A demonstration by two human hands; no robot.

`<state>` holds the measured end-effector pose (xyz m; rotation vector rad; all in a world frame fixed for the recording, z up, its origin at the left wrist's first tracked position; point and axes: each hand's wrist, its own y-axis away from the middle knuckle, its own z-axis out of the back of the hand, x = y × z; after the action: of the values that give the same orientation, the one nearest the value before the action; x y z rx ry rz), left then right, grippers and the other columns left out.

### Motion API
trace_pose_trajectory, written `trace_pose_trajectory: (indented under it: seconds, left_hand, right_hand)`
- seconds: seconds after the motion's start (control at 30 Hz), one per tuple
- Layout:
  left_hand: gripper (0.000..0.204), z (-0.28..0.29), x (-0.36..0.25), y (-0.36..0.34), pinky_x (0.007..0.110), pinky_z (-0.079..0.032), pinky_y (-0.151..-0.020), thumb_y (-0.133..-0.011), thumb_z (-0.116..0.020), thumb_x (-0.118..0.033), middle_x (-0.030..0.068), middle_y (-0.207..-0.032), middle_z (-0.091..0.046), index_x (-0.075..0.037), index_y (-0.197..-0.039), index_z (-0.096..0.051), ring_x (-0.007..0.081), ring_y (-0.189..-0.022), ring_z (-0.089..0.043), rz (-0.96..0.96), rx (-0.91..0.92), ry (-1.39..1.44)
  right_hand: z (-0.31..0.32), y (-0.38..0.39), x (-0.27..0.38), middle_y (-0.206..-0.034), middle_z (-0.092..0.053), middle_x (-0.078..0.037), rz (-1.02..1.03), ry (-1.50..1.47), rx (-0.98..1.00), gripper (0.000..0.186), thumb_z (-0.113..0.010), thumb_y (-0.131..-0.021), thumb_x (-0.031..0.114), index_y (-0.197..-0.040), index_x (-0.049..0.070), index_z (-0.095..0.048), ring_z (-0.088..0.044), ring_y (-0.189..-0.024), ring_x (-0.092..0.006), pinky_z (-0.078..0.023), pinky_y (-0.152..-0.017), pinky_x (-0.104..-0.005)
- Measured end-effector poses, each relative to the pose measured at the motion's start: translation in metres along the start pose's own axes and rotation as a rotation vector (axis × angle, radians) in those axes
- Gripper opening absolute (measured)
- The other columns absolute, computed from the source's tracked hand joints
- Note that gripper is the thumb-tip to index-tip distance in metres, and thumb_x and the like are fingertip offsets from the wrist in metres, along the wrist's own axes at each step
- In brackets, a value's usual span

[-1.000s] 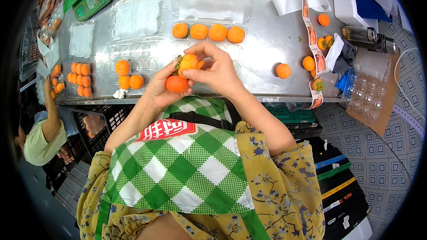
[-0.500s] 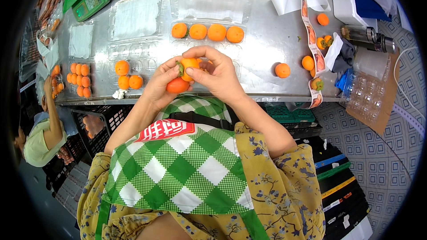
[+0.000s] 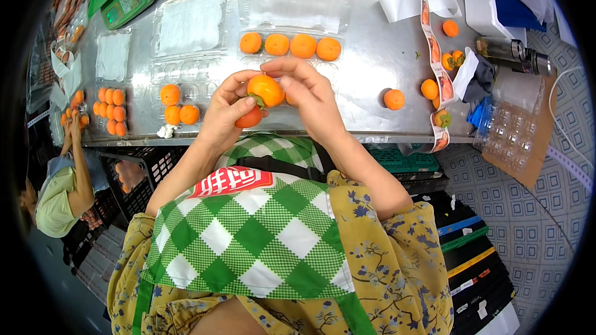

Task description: The person arranges persimmons into clear plastic trays on a metal table. They then seal the trays with a plastic lid and apply a label to the package. The person repeats this process for multiple trays.

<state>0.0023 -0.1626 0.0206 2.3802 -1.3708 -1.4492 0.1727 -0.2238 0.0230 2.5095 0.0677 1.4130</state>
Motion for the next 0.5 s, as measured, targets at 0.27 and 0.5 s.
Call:
trace_pose_trajectory:
  seconds: [0.27, 0.5]
  left_hand:
    - [0.04, 0.01, 0.001, 0.002, 0.031, -0.053, -0.078, -0.087, -0.064, -0.019, 0.0108, -0.11, -0.062, -0.003, -0.121, -0.051, 0.0163, -0.092, -0.062, 0.146, 0.021, 0.194]
    - [0.054, 0.067, -0.005, 0.021, 0.035, -0.052, -0.071, -0.089, -0.057, -0.04, 0.0151, -0.113, -0.059, -0.006, -0.129, -0.045, 0.0191, -0.083, -0.059, 0.065, -0.136, 0.195]
  right_hand:
    - [0.001, -0.003, 0.0, -0.119, -0.056, -0.011, 0.318, 0.735, 0.144, 0.056, -0.071, -0.073, 0.013, -0.125, 0.003, -0.051, -0.048, -0.117, -0.0214, -0.04, -0.096, -0.0357]
    - [0.02, -0.021, -0.018, -0.11, -0.059, -0.009, 0.29, 0.935, -0.098, 0.053, -0.076, -0.066, 0.016, -0.114, 0.004, -0.056, -0.053, -0.106, -0.0254, -0.043, -0.088, -0.0369]
